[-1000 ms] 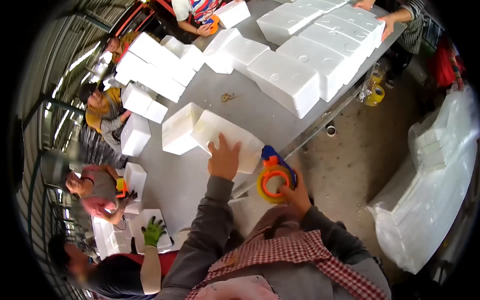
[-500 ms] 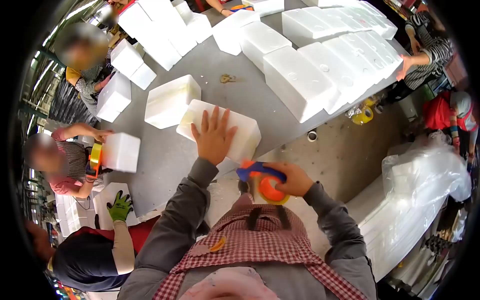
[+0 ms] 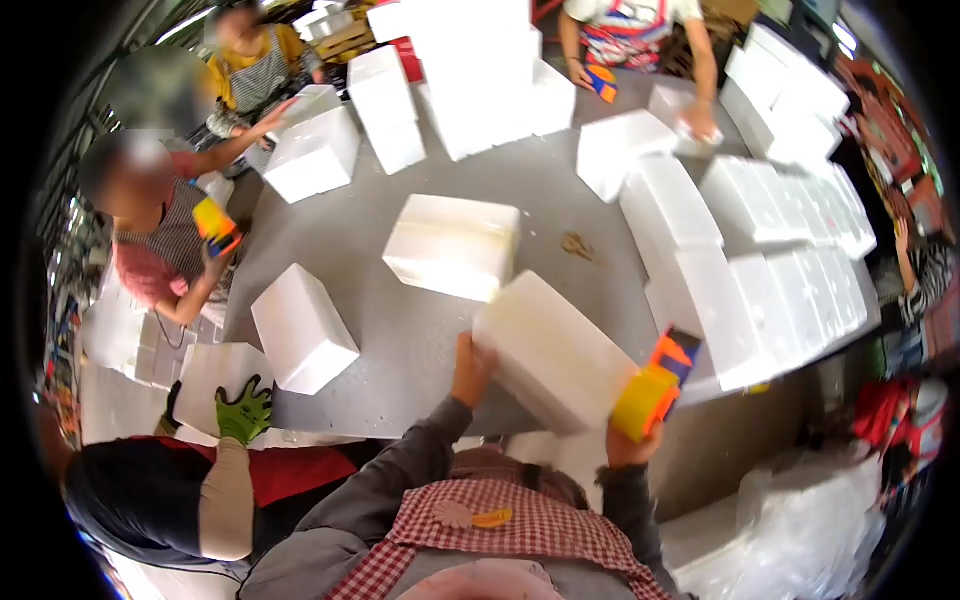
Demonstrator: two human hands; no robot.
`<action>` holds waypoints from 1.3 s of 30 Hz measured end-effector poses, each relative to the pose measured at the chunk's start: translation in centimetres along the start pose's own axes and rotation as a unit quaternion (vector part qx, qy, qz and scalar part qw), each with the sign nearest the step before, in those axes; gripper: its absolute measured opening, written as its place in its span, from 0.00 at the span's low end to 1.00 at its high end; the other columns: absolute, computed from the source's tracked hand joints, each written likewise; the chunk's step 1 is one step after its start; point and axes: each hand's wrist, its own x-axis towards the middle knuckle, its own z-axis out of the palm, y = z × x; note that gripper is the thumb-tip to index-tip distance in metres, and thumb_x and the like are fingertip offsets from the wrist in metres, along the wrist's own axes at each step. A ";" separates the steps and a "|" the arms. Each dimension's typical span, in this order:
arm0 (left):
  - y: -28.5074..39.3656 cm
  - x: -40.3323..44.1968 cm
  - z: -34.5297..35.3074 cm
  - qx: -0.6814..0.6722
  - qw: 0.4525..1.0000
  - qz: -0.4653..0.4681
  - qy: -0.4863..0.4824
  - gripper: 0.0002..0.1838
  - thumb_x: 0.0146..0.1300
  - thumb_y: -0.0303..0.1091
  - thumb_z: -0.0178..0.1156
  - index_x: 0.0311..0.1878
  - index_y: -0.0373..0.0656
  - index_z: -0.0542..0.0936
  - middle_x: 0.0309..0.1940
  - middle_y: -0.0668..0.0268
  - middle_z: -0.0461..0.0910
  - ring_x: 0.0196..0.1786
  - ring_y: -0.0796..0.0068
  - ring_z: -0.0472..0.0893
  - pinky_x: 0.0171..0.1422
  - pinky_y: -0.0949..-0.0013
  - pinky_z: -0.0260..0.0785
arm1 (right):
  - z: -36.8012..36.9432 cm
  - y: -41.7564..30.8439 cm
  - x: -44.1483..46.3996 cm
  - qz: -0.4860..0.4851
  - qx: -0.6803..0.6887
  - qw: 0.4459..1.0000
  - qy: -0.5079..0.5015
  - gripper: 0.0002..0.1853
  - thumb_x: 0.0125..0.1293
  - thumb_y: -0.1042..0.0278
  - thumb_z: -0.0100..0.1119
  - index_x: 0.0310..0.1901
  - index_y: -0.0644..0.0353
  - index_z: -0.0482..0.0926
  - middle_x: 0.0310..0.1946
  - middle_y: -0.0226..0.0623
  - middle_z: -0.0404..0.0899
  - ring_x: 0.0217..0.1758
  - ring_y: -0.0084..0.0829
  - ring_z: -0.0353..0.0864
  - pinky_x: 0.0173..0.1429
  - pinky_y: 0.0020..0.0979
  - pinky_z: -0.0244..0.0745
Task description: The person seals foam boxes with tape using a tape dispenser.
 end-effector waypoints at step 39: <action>3.7 -0.7 -26.1 0.294 0.806 -0.152 0.491 0.31 0.63 0.39 0.54 0.64 0.37 0.56 0.61 0.53 0.57 0.63 0.56 0.58 0.65 0.61 0.52 | -3.2 30.6 15.0 0.471 0.067 0.870 -0.131 0.25 0.64 0.46 0.42 0.54 0.57 0.69 0.49 0.34 0.73 0.52 0.31 0.71 0.56 0.36 0.66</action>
